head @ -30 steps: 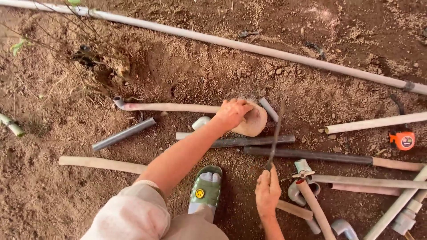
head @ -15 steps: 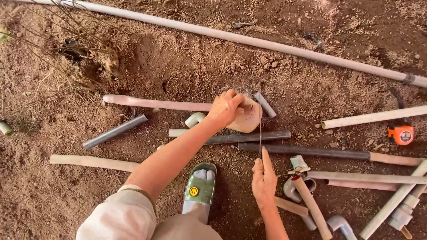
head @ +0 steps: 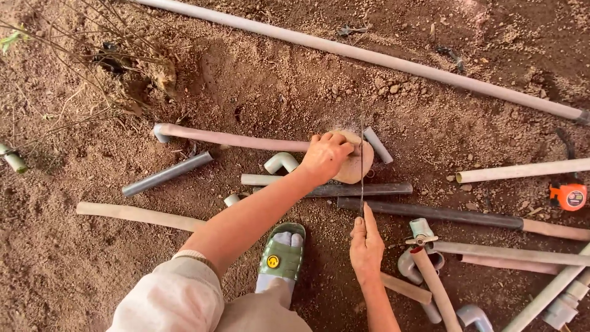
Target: The person sits on the ground and uses a hand saw to cut a round, light-colored object, likely a coconut, resting on a pipe. The person then picks up a short black pipe segment and saws it into smaller pieces, handling the cut sections with their hands.
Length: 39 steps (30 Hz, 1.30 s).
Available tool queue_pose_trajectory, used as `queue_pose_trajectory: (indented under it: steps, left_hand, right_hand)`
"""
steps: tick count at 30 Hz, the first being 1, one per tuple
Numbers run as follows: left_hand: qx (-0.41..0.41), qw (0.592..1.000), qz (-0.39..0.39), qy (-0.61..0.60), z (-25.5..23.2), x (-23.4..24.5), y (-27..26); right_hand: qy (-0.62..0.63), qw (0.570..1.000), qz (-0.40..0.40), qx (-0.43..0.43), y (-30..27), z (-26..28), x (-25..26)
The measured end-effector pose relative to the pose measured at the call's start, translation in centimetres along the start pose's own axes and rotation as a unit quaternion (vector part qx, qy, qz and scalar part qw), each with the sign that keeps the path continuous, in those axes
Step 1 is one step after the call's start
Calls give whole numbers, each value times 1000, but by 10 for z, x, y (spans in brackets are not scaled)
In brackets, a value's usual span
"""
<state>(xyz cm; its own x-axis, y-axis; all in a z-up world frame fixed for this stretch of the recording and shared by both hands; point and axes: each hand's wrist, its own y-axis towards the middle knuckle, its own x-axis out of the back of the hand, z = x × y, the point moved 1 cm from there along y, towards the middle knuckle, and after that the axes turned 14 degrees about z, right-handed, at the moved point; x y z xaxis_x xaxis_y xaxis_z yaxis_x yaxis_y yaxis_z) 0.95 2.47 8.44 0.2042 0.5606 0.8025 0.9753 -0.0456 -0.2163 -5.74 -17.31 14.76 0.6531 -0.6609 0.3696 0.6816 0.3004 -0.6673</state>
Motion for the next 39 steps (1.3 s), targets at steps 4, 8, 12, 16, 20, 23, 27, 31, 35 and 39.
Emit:
queue_pose_trajectory:
  steps: [4, 8, 12, 16, 20, 23, 27, 31, 35, 39]
  left_hand:
    - [22, 999, 16, 25, 0, -7, 3]
    - [43, 996, 61, 41, -3, -3, 3]
    - [69, 990, 101, 65, -9, 5, 7]
    - [84, 973, 171, 131, -16, 2, 12]
    - [82, 965, 192, 161, -20, 5, 12]
    - [78, 962, 179, 191, -17, 5, 10]
    - [-6, 965, -164, 206, 3, -46, 19]
    - [-18, 964, -154, 216, 7, -57, 16]
    - [-47, 963, -161, 213, 12, -44, 17]
    - [-43, 968, -164, 187, 12, -54, 16]
  right_hand:
    - [4, 1000, 6, 27, 0, -12, 2]
    - [43, 999, 14, 2, -3, -8, 6]
    - [22, 999, 5, 47, 2, -13, 2]
    - [17, 999, 7, 45, -1, -18, 2]
    - [-26, 999, 21, 1, -3, -8, 6]
    - [-52, 998, 14, 16, 3, -8, 2]
    - [34, 997, 43, -60, 18, 29, 1]
    - [70, 992, 92, -56, 41, 65, 8]
    - [40, 995, 75, -51, 23, 51, 5]
    - [76, 995, 39, -55, -5, -29, 3]
